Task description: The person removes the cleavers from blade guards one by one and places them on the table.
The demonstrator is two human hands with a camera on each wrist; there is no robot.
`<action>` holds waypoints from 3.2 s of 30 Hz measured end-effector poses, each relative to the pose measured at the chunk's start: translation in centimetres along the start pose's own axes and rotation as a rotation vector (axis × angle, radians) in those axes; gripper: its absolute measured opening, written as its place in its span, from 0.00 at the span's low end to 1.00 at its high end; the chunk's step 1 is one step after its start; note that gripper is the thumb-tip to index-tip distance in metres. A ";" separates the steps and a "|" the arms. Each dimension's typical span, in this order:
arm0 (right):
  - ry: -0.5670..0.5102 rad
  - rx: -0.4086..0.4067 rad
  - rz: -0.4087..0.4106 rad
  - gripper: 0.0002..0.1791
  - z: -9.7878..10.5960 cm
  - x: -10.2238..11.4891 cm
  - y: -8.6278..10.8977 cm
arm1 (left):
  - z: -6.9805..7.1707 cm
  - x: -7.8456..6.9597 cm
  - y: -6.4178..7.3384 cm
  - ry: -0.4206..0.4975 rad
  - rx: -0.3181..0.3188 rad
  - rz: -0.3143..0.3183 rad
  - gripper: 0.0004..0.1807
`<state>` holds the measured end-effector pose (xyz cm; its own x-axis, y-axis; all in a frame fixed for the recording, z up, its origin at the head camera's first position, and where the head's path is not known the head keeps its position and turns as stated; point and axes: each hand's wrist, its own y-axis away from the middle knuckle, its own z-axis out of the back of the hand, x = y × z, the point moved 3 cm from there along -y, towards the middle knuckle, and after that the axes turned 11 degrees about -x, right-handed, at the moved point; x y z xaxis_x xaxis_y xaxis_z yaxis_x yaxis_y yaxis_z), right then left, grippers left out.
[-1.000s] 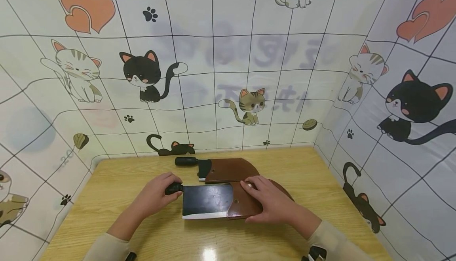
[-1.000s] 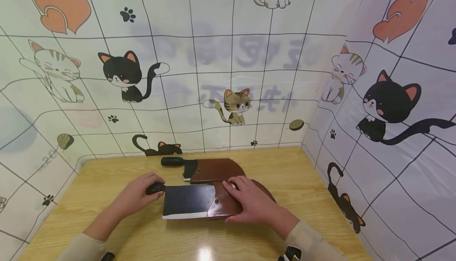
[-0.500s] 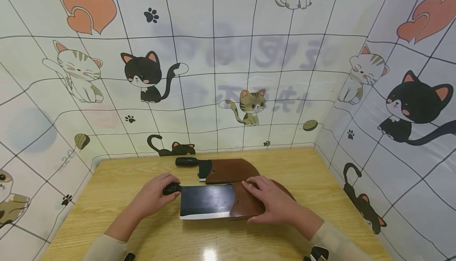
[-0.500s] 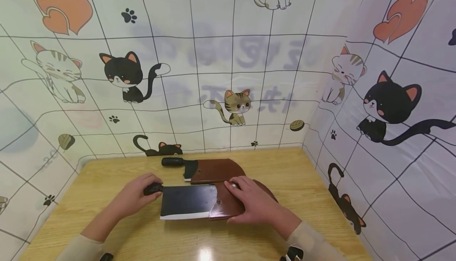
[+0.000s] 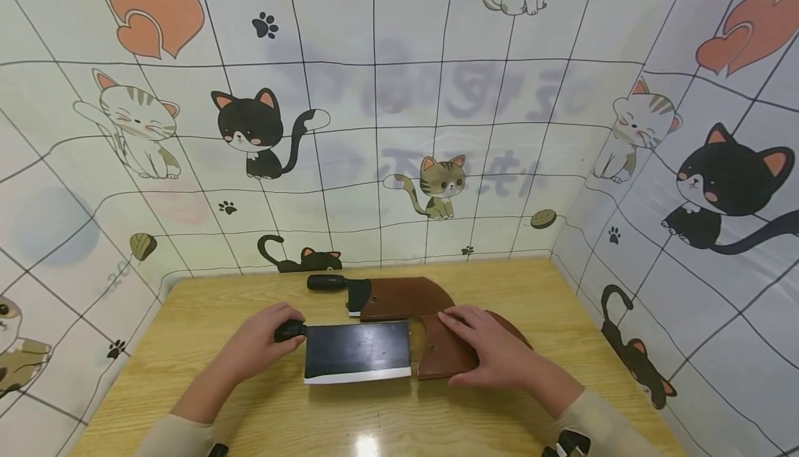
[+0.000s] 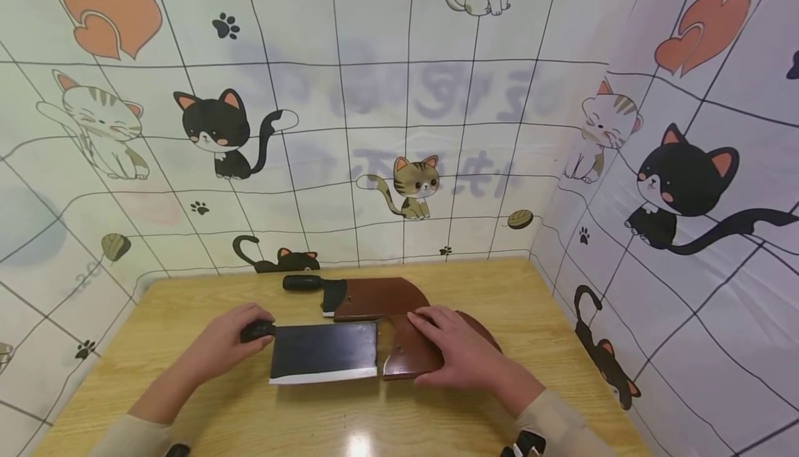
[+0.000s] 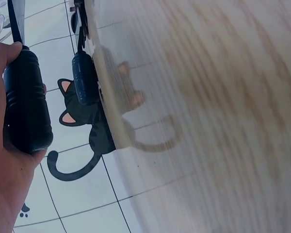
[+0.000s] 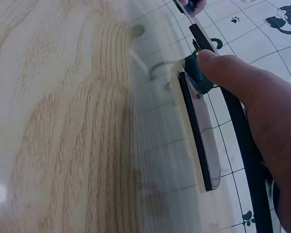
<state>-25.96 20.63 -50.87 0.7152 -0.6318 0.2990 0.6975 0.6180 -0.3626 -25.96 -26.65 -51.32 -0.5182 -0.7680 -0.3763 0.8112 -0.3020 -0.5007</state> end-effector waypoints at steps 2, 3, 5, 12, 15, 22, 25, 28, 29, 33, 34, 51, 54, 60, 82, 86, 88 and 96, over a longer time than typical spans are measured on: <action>0.004 0.003 -0.005 0.64 0.1 -0.2 0.1 | 0.2 0.2 0.2 -0.003 0.004 0.005 0.14; 0.002 0.003 -0.007 0.64 0.2 -0.3 0.2 | 0.3 0.3 0.3 -0.003 0.005 0.009 0.14; 0.000 0.012 -0.017 0.64 0.3 -0.4 0.2 | 0.5 0.4 0.5 -0.002 0.010 0.019 0.14; -0.005 0.069 -0.079 0.63 0.7 -1.5 0.6 | 0.9 1.2 1.0 -0.022 0.026 0.048 0.14; -0.011 0.094 -0.099 0.63 0.8 -1.9 0.7 | 1.2 1.5 1.2 -0.020 0.028 0.059 0.15; -0.009 0.121 -0.125 0.64 1.3 -2.5 1.3 | 1.5 2.3 1.6 -0.014 0.033 0.065 0.14; -0.005 0.124 -0.128 0.64 1.6 -2.8 1.4 | 1.5 2.5 1.8 -0.013 0.037 0.068 0.14; -0.012 0.130 -0.140 0.64 1.7 -3.1 1.6 | 1.6 2.7 1.8 -0.012 0.047 0.075 0.14; -0.017 0.132 -0.143 0.64 1.7 -3.2 1.6 | 1.6 2.8 1.8 -0.011 0.051 0.078 0.13; -0.025 0.137 -0.151 0.65 1.6 -3.6 1.9 | 1.7 2.9 1.8 -0.012 0.064 0.083 0.13; -0.023 0.138 -0.151 0.65 1.6 -3.7 2.0 | 1.7 3.0 1.8 -0.014 0.066 0.085 0.13; -0.055 0.140 -0.188 0.66 1.1 -4.9 2.6 | 1.2 4.1 2.1 -0.005 0.097 0.105 0.13; -0.064 0.143 -0.186 0.66 0.8 -5.0 2.7 | 1.1 4.2 2.1 0.007 0.100 0.107 0.13; -0.085 0.154 -0.177 0.66 0.4 -5.0 2.6 | 0.7 4.4 2.2 0.022 0.122 0.128 0.13; -0.118 0.216 -0.168 0.66 -1.8 -5.4 2.2 | 0.0 4.5 2.1 0.035 0.185 0.166 0.13; -0.123 0.227 -0.155 0.66 -2.0 -5.5 2.3 | -0.1 4.5 2.2 0.047 0.217 0.206 0.13; -0.125 0.229 -0.147 0.66 -2.1 -5.5 2.3 | -0.1 4.6 2.2 0.052 0.228 0.220 0.13; -0.132 0.221 -0.138 0.67 -2.2 -5.5 2.4 | -0.2 4.9 2.1 0.086 0.245 0.256 0.13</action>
<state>-28.35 24.54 -55.36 0.6026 -0.6596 0.4492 0.7708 0.6269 -0.1135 -26.80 -30.92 -54.37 -0.3028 -0.7888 -0.5349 0.9529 -0.2408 -0.1843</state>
